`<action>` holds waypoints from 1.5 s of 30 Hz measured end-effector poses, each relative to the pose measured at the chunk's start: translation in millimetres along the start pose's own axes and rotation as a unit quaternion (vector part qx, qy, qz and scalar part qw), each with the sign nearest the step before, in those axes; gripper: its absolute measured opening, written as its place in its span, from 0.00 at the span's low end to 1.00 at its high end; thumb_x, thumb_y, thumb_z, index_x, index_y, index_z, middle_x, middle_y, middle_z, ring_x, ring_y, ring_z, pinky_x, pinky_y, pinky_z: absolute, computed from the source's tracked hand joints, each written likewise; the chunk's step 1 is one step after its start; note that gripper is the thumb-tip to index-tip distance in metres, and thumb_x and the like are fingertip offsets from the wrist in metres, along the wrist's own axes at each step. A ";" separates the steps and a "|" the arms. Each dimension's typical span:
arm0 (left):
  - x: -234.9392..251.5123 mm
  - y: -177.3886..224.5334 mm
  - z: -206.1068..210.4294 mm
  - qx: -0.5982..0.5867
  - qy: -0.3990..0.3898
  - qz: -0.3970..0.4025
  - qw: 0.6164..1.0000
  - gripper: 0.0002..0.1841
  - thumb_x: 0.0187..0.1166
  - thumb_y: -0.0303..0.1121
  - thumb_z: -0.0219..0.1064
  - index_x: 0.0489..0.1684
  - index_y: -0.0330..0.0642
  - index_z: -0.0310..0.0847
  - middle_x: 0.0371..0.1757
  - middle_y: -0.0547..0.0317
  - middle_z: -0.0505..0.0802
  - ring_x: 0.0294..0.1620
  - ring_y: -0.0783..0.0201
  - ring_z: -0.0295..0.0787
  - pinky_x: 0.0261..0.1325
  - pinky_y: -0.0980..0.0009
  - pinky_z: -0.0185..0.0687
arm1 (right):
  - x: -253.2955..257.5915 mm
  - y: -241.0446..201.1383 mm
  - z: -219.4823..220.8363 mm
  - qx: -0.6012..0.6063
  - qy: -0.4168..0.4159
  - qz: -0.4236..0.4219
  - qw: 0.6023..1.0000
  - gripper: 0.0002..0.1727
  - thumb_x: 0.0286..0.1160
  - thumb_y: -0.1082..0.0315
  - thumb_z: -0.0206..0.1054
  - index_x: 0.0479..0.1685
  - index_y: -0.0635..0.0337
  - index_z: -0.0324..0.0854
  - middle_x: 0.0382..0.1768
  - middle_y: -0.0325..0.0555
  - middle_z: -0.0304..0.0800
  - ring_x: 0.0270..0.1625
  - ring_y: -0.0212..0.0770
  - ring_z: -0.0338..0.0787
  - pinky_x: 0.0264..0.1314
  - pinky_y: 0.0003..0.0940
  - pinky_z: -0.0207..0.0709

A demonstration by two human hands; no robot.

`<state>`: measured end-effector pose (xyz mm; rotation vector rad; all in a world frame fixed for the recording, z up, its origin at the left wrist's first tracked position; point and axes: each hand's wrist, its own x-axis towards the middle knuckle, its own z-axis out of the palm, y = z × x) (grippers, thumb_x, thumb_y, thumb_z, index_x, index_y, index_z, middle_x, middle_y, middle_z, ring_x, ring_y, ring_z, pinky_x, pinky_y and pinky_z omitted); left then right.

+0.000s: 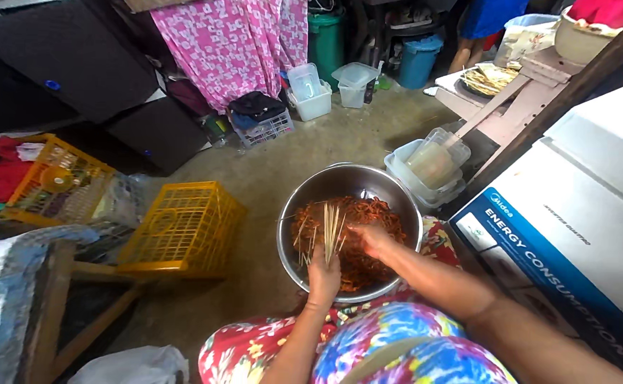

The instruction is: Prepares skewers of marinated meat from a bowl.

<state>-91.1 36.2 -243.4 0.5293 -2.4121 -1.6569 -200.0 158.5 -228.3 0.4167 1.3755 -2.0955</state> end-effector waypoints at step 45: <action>3.6 1.2 -1.2 0.009 0.031 -0.030 0.999 0.15 0.82 0.24 0.58 0.65 0.30 0.71 0.30 0.55 0.85 0.23 0.65 0.85 0.31 0.67 0.86 | 14.3 -16.9 -7.8 -0.798 -0.103 0.021 0.593 0.16 0.76 0.73 0.67 0.58 0.75 0.81 0.67 0.71 0.82 0.71 0.70 0.81 0.69 0.71 0.74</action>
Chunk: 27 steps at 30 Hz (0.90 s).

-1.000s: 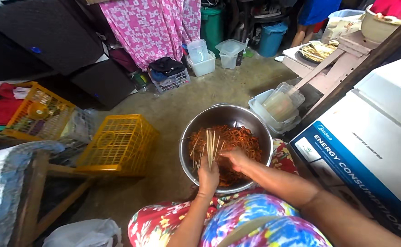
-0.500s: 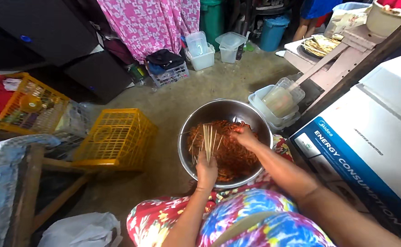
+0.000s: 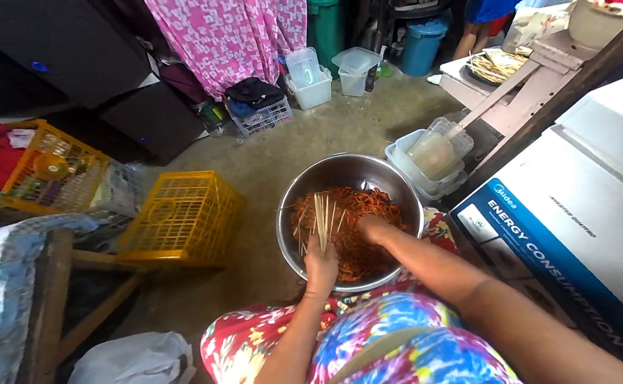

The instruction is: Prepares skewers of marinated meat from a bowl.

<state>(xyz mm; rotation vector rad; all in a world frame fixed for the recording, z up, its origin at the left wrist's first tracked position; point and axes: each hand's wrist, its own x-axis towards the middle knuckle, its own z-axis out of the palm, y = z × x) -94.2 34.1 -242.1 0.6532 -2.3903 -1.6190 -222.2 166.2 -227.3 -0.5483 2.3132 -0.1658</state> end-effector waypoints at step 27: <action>0.7 -0.4 -0.2 -0.016 -0.007 0.005 1.000 0.14 0.83 0.24 0.58 0.62 0.30 0.71 0.32 0.54 0.85 0.23 0.66 0.84 0.31 0.67 0.87 | 29.9 22.3 7.1 0.036 0.088 -0.088 0.992 0.18 0.73 0.74 0.68 0.62 0.66 0.86 0.70 0.67 0.81 0.78 0.67 0.75 0.82 0.65 0.65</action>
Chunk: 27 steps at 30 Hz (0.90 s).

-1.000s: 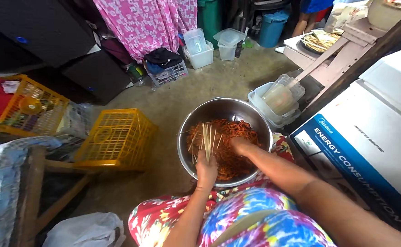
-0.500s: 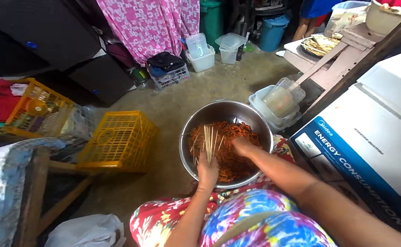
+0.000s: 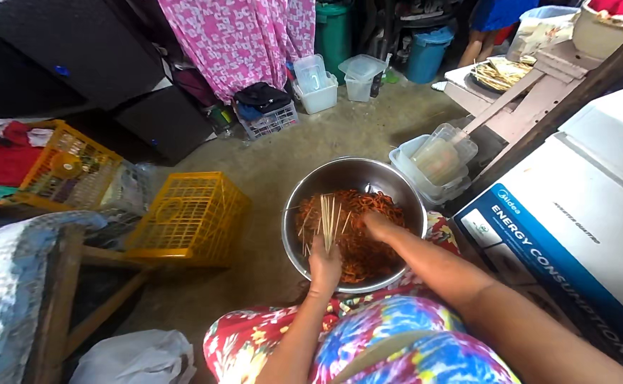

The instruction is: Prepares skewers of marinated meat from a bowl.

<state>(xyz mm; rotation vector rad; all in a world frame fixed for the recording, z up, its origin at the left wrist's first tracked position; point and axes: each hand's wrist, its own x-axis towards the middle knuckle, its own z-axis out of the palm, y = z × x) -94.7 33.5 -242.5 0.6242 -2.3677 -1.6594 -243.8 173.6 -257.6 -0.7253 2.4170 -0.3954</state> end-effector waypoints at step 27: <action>-4.2 -2.4 -0.2 -0.083 -0.015 0.049 0.995 0.12 0.80 0.22 0.58 0.59 0.30 0.72 0.24 0.62 0.83 0.19 0.70 0.82 0.26 0.73 0.84 | -19.5 7.6 -15.9 0.632 0.144 -0.091 0.756 0.07 0.79 0.82 0.60 0.46 0.72 0.84 0.43 0.49 0.93 0.47 0.39 0.91 0.58 0.36 0.85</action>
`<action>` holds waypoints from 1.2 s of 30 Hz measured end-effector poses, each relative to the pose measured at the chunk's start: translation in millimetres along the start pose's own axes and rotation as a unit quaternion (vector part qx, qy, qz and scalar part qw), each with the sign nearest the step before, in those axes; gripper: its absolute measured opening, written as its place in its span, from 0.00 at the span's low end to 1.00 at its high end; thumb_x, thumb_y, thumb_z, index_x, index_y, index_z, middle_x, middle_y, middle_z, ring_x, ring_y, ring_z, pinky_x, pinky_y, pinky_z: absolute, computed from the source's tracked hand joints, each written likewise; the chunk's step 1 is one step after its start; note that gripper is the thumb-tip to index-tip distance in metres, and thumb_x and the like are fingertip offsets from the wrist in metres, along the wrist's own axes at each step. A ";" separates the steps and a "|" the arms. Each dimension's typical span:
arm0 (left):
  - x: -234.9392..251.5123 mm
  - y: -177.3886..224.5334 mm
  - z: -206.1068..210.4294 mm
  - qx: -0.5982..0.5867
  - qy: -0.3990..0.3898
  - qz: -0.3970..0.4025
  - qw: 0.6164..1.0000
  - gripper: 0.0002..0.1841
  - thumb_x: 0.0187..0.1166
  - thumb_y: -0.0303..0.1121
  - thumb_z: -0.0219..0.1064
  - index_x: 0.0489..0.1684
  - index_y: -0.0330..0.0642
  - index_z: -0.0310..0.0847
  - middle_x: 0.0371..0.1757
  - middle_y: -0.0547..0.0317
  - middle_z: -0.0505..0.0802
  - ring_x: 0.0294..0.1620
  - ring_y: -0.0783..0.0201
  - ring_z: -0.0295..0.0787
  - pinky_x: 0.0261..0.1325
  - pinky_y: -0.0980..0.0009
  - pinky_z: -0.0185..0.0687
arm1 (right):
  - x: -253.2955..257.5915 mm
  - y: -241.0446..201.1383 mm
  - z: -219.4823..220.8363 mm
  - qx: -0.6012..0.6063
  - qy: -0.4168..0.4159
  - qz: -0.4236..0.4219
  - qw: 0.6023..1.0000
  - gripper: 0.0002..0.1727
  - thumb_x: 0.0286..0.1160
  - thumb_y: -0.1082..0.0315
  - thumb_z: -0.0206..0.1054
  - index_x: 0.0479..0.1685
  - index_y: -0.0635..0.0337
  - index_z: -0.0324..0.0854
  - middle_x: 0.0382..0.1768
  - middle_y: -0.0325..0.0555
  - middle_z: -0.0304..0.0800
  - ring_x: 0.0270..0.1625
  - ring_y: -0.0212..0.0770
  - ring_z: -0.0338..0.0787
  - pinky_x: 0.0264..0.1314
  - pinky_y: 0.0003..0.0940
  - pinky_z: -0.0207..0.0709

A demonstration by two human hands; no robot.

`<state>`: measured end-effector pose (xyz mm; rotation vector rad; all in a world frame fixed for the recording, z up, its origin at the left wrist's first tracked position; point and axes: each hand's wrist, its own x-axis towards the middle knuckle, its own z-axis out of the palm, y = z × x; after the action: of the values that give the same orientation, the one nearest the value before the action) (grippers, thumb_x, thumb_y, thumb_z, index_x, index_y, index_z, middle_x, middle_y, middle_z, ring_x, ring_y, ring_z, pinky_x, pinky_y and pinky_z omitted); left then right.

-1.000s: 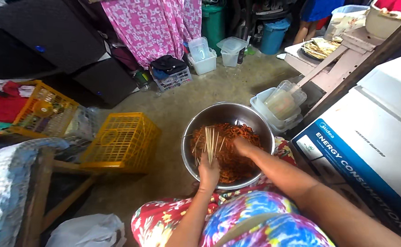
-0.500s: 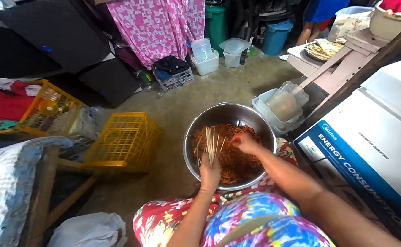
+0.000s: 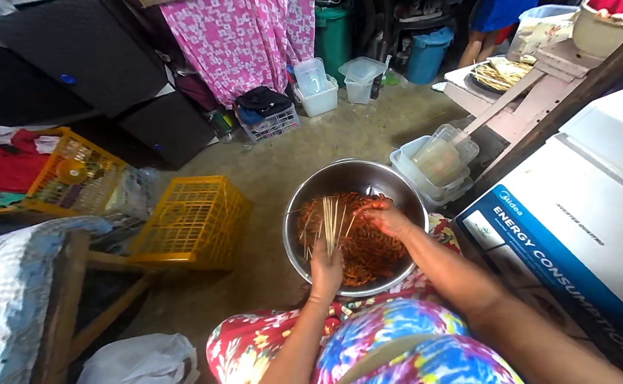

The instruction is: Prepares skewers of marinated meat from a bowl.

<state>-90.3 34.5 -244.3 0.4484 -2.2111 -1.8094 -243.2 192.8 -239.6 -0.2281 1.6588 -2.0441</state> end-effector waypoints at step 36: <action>3.7 1.6 1.1 0.153 -0.043 -0.053 0.986 0.17 0.84 0.26 0.60 0.69 0.33 0.72 0.35 0.51 0.87 0.25 0.62 0.85 0.34 0.62 0.86 | -4.6 -2.7 20.7 0.064 0.051 0.108 0.991 0.14 0.85 0.76 0.61 0.65 0.71 0.77 0.52 0.55 0.88 0.44 0.45 0.92 0.46 0.39 0.89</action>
<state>-94.3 34.4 -243.0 0.5670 -2.5845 -1.5666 -231.1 177.4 -231.1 0.0980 1.5305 -2.0140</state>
